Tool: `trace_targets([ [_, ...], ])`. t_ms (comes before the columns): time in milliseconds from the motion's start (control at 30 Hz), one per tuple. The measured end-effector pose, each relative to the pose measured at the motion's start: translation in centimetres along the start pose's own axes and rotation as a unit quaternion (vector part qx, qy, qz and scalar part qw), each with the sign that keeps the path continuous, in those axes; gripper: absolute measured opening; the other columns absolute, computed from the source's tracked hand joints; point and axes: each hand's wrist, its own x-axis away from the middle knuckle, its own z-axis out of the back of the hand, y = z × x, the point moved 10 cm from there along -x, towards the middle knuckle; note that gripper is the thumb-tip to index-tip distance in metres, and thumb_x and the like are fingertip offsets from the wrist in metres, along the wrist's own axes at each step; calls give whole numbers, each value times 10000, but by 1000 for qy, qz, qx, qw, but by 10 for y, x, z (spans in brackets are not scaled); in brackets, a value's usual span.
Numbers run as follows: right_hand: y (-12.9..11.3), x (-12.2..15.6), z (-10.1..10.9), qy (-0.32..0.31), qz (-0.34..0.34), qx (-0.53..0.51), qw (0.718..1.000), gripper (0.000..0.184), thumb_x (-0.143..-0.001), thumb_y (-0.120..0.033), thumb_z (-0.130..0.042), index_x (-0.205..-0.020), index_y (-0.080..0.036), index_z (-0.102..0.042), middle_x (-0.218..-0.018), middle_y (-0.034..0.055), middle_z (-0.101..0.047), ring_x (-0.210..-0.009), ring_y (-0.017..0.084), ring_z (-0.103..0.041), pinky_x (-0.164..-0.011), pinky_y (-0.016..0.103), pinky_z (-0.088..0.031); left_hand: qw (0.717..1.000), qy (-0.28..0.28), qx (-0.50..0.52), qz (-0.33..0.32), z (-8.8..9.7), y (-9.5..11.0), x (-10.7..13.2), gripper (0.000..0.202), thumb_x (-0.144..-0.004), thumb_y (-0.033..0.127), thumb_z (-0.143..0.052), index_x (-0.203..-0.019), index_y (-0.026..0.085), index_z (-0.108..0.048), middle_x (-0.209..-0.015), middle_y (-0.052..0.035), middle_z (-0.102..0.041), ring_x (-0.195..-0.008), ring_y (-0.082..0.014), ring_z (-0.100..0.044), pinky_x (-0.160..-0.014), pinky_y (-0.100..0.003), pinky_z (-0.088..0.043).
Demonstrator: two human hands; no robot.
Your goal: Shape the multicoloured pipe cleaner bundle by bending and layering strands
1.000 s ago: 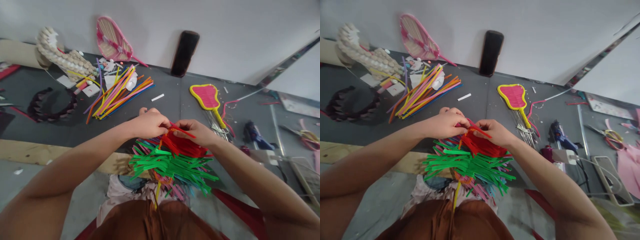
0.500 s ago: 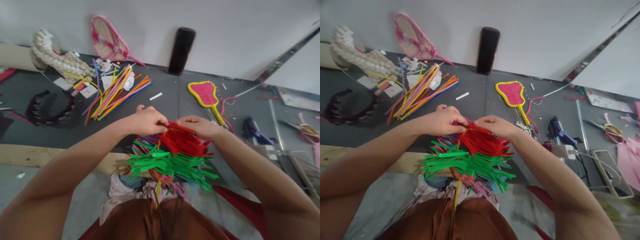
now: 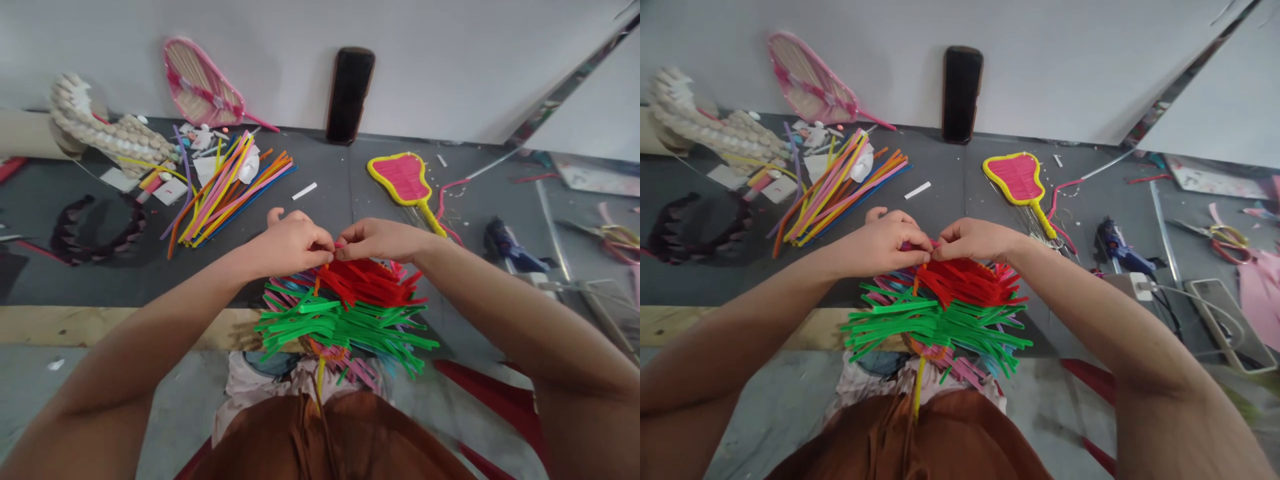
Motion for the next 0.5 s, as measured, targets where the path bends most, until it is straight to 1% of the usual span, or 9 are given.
trace_targets([
  [133, -2, 1, 1, -2, -1, 37, 999, 231, -757, -416, -617, -734, -188, -638, -556, -74, -408, -524, 78, -333, -525, 258, -235, 1000, -4, -1, -7, 0, -1, -2, 178, -843, 378, -603, -861, 307, -766, -862, -1, -752, -1049, -259, -584, -1015, -511, -205],
  [233, -5, 1, 2, 0, 4, 66, 998, 195, -765, -383, -598, -737, -196, -644, -554, -77, -413, -512, 75, -331, -522, 257, -234, 1000, -19, -17, 4, -1, -3, -2, 199, -851, 392, -585, -873, 310, -765, -872, -4, -755, -1045, -259, -597, -992, -493, -224],
  [300, -5, 0, 2, -1, 9, 74, 997, 181, -768, -371, -594, -729, -199, -635, -549, -80, -408, -504, 73, -324, -517, 254, -230, 999, -36, -27, 11, -1, -5, -2, 222, -868, 378, -554, -906, 318, -764, -917, -4, -759, -1058, -258, -604, -986, -479, -238],
  [400, -4, 1, 1, -5, 10, 65, 998, 201, -780, -388, -588, -725, -197, -616, -551, -80, -417, -496, 70, -327, -508, 247, -237, 996, -78, -41, 18, -4, -9, 0, 263, -876, 333, -513, -971, 328, -758, -996, -4, -761, -1092, -256, -600, -978, -446, -267],
  [500, -2, 3, -2, -10, 12, 56, 998, 232, -792, -414, -580, -791, -191, -641, -593, -69, -471, -515, 74, -359, -510, 242, -261, 994, -103, -48, 8, -6, -9, 2, 259, -856, 382, -540, -1000, 330, -749, -1030, -2, -756, -1112, -261, -587, -972, -425, -277],
])
